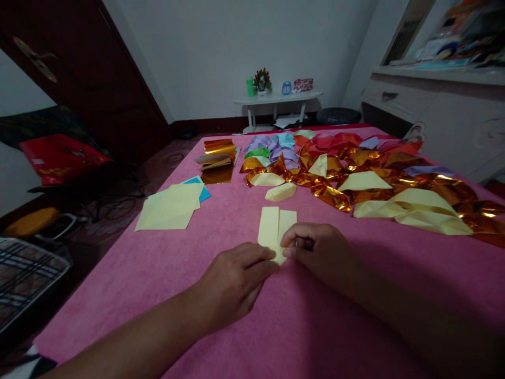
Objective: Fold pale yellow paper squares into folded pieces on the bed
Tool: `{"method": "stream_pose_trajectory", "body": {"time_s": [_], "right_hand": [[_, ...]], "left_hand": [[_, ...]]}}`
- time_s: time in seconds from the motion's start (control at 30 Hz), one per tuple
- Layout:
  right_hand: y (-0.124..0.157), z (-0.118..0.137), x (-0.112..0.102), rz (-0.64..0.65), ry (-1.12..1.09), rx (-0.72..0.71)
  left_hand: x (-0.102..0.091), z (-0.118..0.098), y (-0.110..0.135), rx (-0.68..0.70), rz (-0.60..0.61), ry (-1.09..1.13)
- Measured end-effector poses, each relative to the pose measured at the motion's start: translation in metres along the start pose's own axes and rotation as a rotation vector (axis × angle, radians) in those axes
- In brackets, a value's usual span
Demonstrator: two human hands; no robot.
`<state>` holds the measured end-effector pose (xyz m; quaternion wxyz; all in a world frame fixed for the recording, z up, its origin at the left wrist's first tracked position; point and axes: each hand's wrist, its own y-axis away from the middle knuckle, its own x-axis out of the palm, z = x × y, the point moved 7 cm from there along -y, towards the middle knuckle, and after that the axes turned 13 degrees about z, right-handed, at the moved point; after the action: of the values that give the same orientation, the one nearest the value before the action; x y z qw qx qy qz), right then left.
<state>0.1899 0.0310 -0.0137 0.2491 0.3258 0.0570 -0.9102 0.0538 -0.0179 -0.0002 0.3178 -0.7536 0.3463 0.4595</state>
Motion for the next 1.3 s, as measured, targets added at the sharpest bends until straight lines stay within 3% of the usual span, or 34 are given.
{"method": "stream_pose_trajectory", "body": {"time_s": [0.2, 0.4, 0.6, 0.77, 0.9, 1.0, 1.3], "right_hand": [[0.000, -0.004, -0.001, -0.071, 0.010, 0.100], [-0.001, -0.004, 0.000, -0.059, 0.046, 0.133], [0.001, 0.007, 0.002, 0.012, 0.055, -0.037], [0.006, 0.010, 0.002, -0.003, 0.052, -0.104], [0.013, 0.016, 0.001, -0.063, 0.126, -0.187], [0.018, 0.025, 0.005, -0.051, 0.203, -0.291], [0.022, 0.032, 0.013, 0.042, 0.315, -0.357]], "left_hand": [[0.002, 0.000, 0.001, 0.012, 0.011, 0.016], [0.002, 0.000, 0.000, 0.009, 0.019, 0.027], [-0.009, 0.022, -0.007, -0.149, -0.102, 0.153], [-0.012, 0.038, -0.010, -0.161, -0.084, 0.209], [-0.021, 0.025, -0.003, -0.037, -0.145, 0.077], [-0.019, 0.012, 0.001, 0.042, -0.101, -0.002], [-0.015, 0.021, 0.001, -0.002, -0.067, 0.220]]}}
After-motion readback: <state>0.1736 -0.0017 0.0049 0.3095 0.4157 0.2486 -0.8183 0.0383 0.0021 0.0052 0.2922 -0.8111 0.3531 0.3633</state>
